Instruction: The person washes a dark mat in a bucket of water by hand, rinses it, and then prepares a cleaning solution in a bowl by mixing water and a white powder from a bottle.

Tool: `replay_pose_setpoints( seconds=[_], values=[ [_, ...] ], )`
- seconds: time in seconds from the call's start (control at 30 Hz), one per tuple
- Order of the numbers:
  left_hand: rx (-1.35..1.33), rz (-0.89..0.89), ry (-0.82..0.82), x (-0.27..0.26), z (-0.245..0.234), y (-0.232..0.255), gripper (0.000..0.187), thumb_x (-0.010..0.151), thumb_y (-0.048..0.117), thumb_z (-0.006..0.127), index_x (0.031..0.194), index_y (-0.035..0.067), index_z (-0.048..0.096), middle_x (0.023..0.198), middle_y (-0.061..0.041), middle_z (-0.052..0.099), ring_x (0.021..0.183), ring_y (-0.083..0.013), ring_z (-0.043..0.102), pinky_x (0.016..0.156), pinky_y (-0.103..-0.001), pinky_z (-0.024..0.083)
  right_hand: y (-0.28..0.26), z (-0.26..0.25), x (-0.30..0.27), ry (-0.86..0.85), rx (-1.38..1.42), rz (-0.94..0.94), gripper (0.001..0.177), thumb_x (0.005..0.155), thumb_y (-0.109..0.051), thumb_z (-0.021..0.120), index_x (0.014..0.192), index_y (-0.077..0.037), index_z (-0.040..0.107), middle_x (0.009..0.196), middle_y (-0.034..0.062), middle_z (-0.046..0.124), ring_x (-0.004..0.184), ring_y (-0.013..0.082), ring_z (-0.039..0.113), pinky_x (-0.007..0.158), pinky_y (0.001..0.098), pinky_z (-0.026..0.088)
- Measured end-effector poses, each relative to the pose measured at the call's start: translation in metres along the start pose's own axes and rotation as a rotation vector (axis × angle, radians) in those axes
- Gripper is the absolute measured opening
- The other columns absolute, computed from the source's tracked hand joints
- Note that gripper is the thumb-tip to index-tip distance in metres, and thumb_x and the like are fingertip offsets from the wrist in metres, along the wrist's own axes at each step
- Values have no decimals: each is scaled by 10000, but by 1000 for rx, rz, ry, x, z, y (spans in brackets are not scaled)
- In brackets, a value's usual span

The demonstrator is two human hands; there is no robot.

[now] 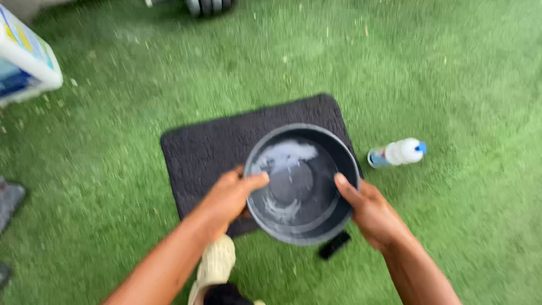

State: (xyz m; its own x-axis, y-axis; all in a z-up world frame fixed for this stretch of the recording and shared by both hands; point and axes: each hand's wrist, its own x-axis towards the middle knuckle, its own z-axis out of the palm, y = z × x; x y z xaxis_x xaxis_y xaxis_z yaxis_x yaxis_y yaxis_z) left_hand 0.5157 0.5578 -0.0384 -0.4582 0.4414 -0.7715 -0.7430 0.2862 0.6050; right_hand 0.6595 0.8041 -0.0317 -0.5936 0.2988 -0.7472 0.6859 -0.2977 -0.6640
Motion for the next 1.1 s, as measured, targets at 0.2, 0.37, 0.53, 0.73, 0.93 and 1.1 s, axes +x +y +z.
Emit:
replay_pose_setpoints(
  seconds=[0.2,0.37,0.53,0.73,0.93,1.1],
  values=[
    [33,138,178,54,16,-128,442,984,414,572,1103,29,752,954,-60,773,802,-144,691,725,-330,542,91,-15,51,-93,-149,-109,489,972,-440,562,1268,-69,677,1106,24,771,1022,92,674,974,314,491],
    [248,-130,306,96,34,-230,701,1038,559,457,1004,-71,764,890,-213,751,760,-300,708,726,-460,563,177,-38,89,-93,-208,44,495,992,-444,570,1271,-50,684,1059,78,787,943,161,698,939,369,519],
    [667,-184,378,140,46,-342,770,1016,645,419,971,-26,794,876,-203,736,769,-318,686,773,-456,512,274,-62,132,-163,-246,199,476,993,-434,569,1274,-73,699,1009,108,791,879,211,695,875,406,551],
    [487,-476,417,180,60,-437,686,1004,616,415,1028,17,748,862,-194,782,659,-316,755,724,-434,589,355,-81,184,-335,-485,92,478,1004,-434,564,1371,-133,619,1058,34,790,847,111,698,750,302,562],
    [332,-450,338,237,36,-512,639,999,564,499,880,-20,728,736,-137,700,571,-243,680,638,-424,619,373,-83,228,-504,-776,49,456,1003,-382,567,1361,-99,590,901,51,744,687,128,651,632,313,554],
    [553,-301,255,254,8,-515,554,960,473,624,771,-41,708,635,-117,684,498,-226,644,556,-393,540,382,-78,260,-497,-1046,8,483,1026,-396,616,1358,-48,562,740,124,669,614,153,622,668,323,526]
  ],
)
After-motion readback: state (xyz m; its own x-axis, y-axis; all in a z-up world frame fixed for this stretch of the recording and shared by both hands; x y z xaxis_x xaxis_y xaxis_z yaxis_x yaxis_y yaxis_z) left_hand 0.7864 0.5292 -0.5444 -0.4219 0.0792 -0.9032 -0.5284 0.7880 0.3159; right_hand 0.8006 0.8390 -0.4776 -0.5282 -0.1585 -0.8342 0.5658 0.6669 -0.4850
